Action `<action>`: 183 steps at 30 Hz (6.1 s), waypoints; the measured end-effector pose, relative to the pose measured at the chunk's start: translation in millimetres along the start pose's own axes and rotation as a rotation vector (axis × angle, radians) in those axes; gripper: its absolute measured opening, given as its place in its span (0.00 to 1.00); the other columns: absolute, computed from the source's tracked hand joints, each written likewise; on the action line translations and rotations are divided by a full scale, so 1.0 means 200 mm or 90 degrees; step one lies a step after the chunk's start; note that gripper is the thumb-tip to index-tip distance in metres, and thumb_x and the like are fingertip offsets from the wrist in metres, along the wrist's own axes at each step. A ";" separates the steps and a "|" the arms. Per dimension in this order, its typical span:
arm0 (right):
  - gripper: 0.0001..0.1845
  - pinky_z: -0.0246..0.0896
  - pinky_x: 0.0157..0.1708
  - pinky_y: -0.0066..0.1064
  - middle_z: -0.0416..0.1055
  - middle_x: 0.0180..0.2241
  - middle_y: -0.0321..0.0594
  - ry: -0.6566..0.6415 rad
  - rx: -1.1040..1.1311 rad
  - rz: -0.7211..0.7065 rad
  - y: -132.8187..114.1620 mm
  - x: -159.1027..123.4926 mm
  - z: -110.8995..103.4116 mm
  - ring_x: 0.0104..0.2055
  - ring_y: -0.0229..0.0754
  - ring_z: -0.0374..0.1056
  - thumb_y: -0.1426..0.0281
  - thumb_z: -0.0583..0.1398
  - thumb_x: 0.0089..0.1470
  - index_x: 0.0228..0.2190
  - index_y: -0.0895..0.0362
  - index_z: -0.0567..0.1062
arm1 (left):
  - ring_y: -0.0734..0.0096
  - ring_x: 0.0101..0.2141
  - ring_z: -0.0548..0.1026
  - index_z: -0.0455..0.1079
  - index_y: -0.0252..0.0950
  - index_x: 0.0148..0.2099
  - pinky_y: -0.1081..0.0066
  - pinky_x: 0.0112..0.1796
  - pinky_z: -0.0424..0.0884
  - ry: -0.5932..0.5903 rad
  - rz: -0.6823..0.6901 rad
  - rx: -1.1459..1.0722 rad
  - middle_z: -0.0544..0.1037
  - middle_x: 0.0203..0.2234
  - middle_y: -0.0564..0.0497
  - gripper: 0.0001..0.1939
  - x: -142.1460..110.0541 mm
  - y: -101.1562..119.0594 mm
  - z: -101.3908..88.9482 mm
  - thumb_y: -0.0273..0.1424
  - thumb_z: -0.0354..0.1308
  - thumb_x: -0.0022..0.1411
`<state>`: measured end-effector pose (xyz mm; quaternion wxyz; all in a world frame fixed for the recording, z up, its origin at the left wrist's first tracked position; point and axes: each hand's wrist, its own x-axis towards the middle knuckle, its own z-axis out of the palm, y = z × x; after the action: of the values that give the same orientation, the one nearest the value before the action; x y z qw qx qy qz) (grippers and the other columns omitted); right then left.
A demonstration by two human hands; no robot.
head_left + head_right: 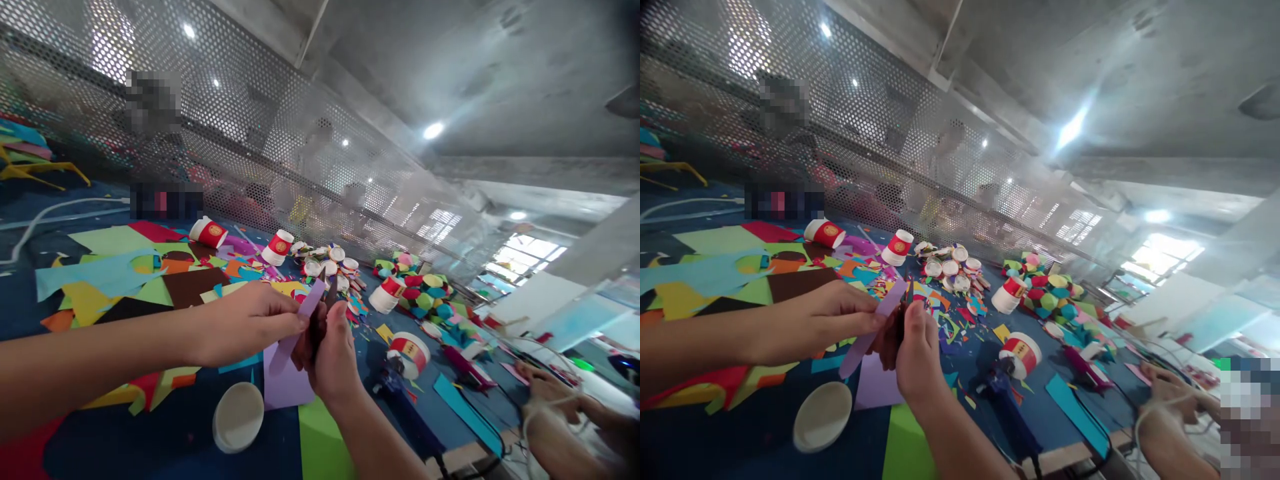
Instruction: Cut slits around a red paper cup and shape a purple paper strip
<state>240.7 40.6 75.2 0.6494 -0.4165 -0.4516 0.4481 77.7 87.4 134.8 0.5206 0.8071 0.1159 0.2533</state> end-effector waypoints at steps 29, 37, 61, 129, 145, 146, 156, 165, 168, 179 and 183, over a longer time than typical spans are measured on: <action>0.38 0.42 0.08 0.23 0.49 0.08 0.25 -0.002 -0.004 0.098 -0.05 -0.04 0.08 0.09 0.30 0.46 0.32 0.59 0.45 0.13 0.53 0.61 | 0.77 0.19 0.57 0.74 0.37 0.26 0.77 0.20 0.53 -0.018 -0.039 0.211 0.60 0.16 0.58 0.20 0.00 0.00 -0.01 0.37 0.49 0.67; 0.38 0.42 0.09 0.24 0.46 0.07 0.23 0.031 0.006 0.089 -0.05 -0.07 0.10 0.10 0.30 0.44 0.30 0.59 0.42 0.15 0.52 0.61 | 0.76 0.25 0.70 0.79 0.41 0.31 0.78 0.28 0.61 -0.038 -0.022 0.189 0.77 0.24 0.59 0.20 0.00 0.00 0.00 0.34 0.47 0.68; 0.17 0.48 0.12 0.22 0.52 0.10 0.21 0.012 -0.096 -0.062 -0.13 -0.01 0.01 0.10 0.29 0.46 0.55 0.70 0.45 0.26 0.55 0.74 | 0.69 0.31 0.76 0.79 0.38 0.38 0.72 0.32 0.66 0.054 -0.009 0.293 0.81 0.31 0.52 0.10 0.02 -0.04 -0.10 0.37 0.60 0.61; 0.33 0.52 0.10 0.19 0.53 0.15 0.22 -0.171 0.104 0.069 -0.06 -0.10 0.09 0.13 0.26 0.41 0.37 0.63 0.49 0.27 0.56 0.68 | 0.82 0.25 0.72 0.73 0.33 0.28 0.84 0.29 0.68 0.394 0.126 -0.368 0.77 0.22 0.56 0.07 0.04 0.01 0.01 0.26 0.69 0.53; 0.32 0.54 0.11 0.20 0.51 0.15 0.23 -0.144 0.073 0.044 -0.05 -0.10 0.09 0.14 0.28 0.41 0.37 0.62 0.50 0.26 0.55 0.69 | 0.81 0.25 0.69 0.71 0.33 0.28 0.81 0.28 0.65 0.407 0.111 -0.343 0.74 0.22 0.56 0.07 0.02 0.02 0.04 0.27 0.68 0.53; 0.32 0.54 0.11 0.20 0.51 0.15 0.23 -0.146 0.075 0.040 -0.05 -0.10 0.09 0.14 0.28 0.41 0.37 0.62 0.50 0.26 0.55 0.69 | 0.81 0.25 0.68 0.71 0.33 0.28 0.81 0.28 0.65 0.403 0.106 -0.332 0.74 0.23 0.55 0.08 0.02 0.02 0.04 0.27 0.67 0.53; 0.30 0.54 0.11 0.21 0.55 0.15 0.25 -0.164 0.109 0.031 -0.06 -0.10 0.09 0.14 0.28 0.43 0.40 0.63 0.52 0.26 0.56 0.70 | 0.78 0.25 0.65 0.70 0.34 0.28 0.77 0.27 0.61 0.410 0.110 -0.290 0.73 0.23 0.54 0.08 0.03 0.02 0.02 0.29 0.67 0.53; 0.30 0.53 0.11 0.21 0.54 0.15 0.24 -0.163 0.104 0.028 -0.06 -0.09 0.09 0.14 0.28 0.43 0.41 0.63 0.53 0.27 0.56 0.70 | 0.80 0.24 0.66 0.71 0.34 0.28 0.79 0.26 0.62 0.418 0.123 -0.301 0.73 0.22 0.55 0.07 0.02 0.02 0.02 0.27 0.67 0.54; 0.30 0.55 0.12 0.22 0.54 0.15 0.24 -0.163 0.103 0.034 -0.06 -0.09 0.09 0.14 0.29 0.43 0.41 0.63 0.53 0.27 0.56 0.71 | 0.81 0.24 0.66 0.71 0.34 0.29 0.80 0.26 0.63 0.415 0.131 -0.293 0.73 0.22 0.56 0.07 0.02 0.01 0.03 0.27 0.67 0.56; 0.29 0.55 0.12 0.23 0.53 0.14 0.25 -0.154 0.077 0.024 -0.07 -0.10 0.10 0.14 0.30 0.45 0.41 0.63 0.53 0.26 0.56 0.72 | 0.77 0.27 0.68 0.69 0.35 0.29 0.76 0.29 0.64 0.424 0.124 -0.262 0.74 0.24 0.54 0.08 0.03 0.02 0.03 0.29 0.65 0.55; 0.28 0.56 0.13 0.23 0.54 0.15 0.26 -0.167 0.080 0.008 -0.07 -0.10 0.10 0.15 0.31 0.46 0.42 0.62 0.54 0.27 0.56 0.73 | 0.78 0.25 0.66 0.69 0.35 0.29 0.76 0.28 0.63 0.423 0.128 -0.264 0.72 0.23 0.55 0.08 0.03 0.01 0.03 0.29 0.65 0.55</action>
<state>221.5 20.6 89.4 0.6068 -0.3154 -0.5012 0.5301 85.4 84.4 135.9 0.5789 0.5668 0.1445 0.5681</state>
